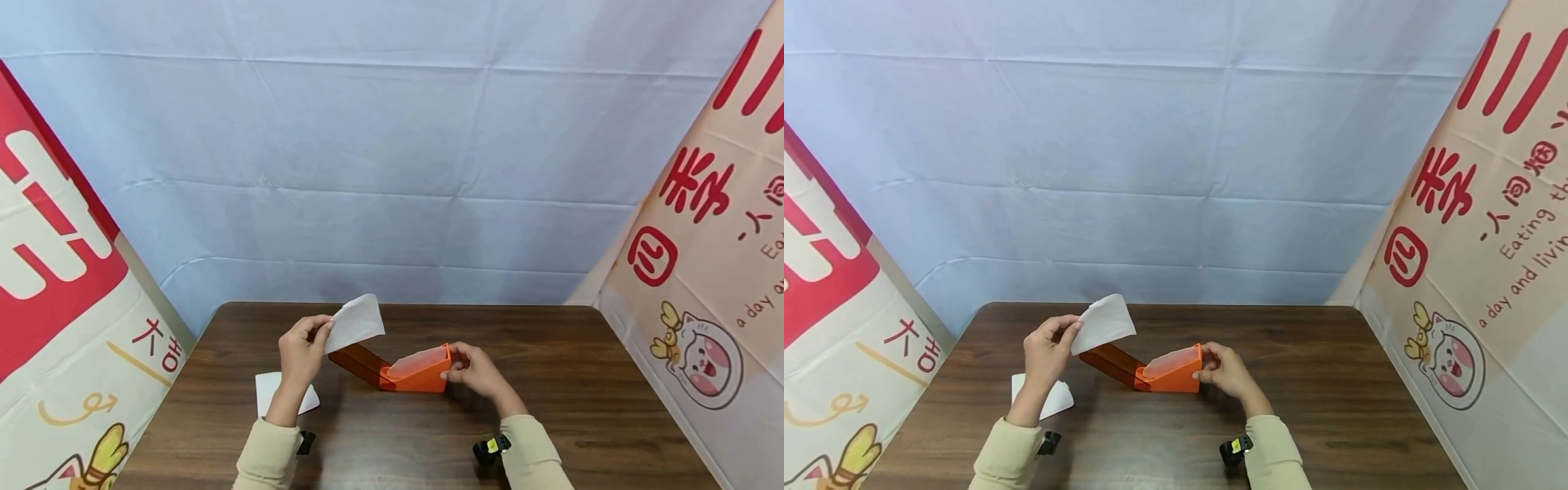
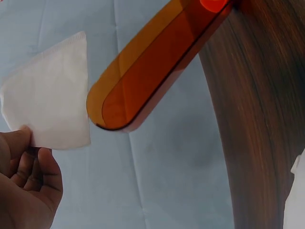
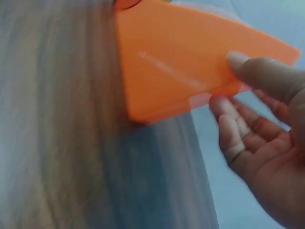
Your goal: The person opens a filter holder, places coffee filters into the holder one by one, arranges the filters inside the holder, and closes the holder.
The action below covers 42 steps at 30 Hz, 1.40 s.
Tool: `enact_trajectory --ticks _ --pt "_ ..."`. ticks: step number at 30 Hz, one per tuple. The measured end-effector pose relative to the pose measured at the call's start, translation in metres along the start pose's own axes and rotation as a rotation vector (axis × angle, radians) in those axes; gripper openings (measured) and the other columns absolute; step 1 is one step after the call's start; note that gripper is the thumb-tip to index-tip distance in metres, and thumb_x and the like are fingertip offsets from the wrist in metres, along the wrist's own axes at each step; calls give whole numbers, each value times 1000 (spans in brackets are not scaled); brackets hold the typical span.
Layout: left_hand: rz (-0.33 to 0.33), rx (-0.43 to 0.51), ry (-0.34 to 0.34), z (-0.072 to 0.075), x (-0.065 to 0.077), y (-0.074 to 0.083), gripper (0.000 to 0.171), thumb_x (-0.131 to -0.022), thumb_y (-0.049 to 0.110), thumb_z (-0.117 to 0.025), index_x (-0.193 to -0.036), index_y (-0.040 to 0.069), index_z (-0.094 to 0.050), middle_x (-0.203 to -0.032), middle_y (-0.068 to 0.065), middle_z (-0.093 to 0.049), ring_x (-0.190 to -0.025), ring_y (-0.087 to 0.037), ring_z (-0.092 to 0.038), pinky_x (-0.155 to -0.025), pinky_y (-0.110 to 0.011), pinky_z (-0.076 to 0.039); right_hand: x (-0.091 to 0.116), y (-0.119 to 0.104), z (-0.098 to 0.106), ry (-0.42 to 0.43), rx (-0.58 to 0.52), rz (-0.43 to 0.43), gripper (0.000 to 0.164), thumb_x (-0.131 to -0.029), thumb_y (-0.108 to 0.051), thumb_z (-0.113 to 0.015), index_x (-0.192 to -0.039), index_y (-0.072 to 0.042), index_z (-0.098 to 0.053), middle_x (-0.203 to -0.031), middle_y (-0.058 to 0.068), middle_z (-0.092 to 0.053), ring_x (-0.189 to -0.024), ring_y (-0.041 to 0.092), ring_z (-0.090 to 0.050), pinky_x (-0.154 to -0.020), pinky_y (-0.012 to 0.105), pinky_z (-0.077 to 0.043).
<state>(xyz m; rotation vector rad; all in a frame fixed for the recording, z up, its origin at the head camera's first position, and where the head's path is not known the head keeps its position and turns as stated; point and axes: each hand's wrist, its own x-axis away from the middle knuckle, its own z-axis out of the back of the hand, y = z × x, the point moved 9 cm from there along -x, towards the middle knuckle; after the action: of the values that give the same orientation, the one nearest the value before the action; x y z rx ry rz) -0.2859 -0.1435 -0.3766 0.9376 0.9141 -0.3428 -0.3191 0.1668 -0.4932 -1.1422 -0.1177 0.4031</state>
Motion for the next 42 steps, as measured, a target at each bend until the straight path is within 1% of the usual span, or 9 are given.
enact_trajectory --ticks 5,10,17,21,25,28,31,35,42 --pt "-13 13 -18 -8 1 4 9 -76 -2 -74 -83 4 -72 -76 -4 -67 -56 -11 -55 -48 -17 -41 1 -20 -2 -49 -128 -72 30 -71 17 -67 -97 10 -55 -91 18 -60 -73 29 -58 -64 31 -51" --pt "-6 33 -32 -14 3 6 9 -77 -1 -74 -84 5 -71 -77 -3 -66 -56 -10 -54 -47 -17 -40 0 -16 -3 -46 -180 -100 29 -70 17 -66 -95 9 -53 -91 18 -59 -76 26 -57 -66 33 -51" --pt "16 72 -43 -23 5 10 9 -78 0 -73 -85 6 -71 -77 -2 -66 -57 -10 -53 -48 -17 -40 1 -17 -4 -8 -198 -108 26 -71 14 -65 -92 9 -51 -90 21 -58 -77 27 -55 -65 33 -48" --pt "43 102 -61 -30 8 11 8 -80 1 -72 -86 6 -71 -77 -1 -65 -58 -11 -54 -49 -18 -43 1 -10 -4 22 -222 -107 27 -70 13 -65 -92 8 -51 -89 19 -58 -76 26 -53 -64 34 -48" --pt "71 116 -81 -37 11 12 8 -81 2 -71 -86 7 -70 -77 -1 -65 -58 -10 -55 -49 -21 -45 -1 9 -6 55 -259 -122 30 -69 14 -66 -95 6 -51 -88 14 -58 -71 23 -53 -62 37 -45" --pt "84 122 -92 -41 13 14 7 -81 2 -71 -86 7 -70 -77 -1 -65 -59 -10 -55 -49 -23 -45 -4 24 -7 87 -275 -136 32 -68 14 -64 -96 5 -52 -88 11 -57 -68 21 -54 -61 35 -45" --pt "95 130 -104 -44 15 15 7 -81 2 -70 -86 7 -70 -76 0 -65 -59 -10 -54 -49 -24 -45 -4 26 -9 117 -268 -120 32 -66 15 -61 -95 5 -51 -88 12 -56 -67 20 -53 -61 32 -45" --pt "108 136 -121 -49 19 16 7 -81 1 -71 -85 7 -70 -75 1 -64 -59 -10 -54 -48 -24 -45 -3 20 -9 136 -259 -110 30 -65 17 -57 -92 5 -50 -87 12 -55 -66 20 -50 -61 29 -44" --pt "142 137 -160 -59 28 12 9 -80 0 -71 -84 8 -70 -74 2 -63 -58 -9 -52 -48 -23 -44 4 -8 -7 134 -244 -105 27 -65 18 -55 -90 8 -49 -86 14 -55 -64 19 -50 -60 29 -45"
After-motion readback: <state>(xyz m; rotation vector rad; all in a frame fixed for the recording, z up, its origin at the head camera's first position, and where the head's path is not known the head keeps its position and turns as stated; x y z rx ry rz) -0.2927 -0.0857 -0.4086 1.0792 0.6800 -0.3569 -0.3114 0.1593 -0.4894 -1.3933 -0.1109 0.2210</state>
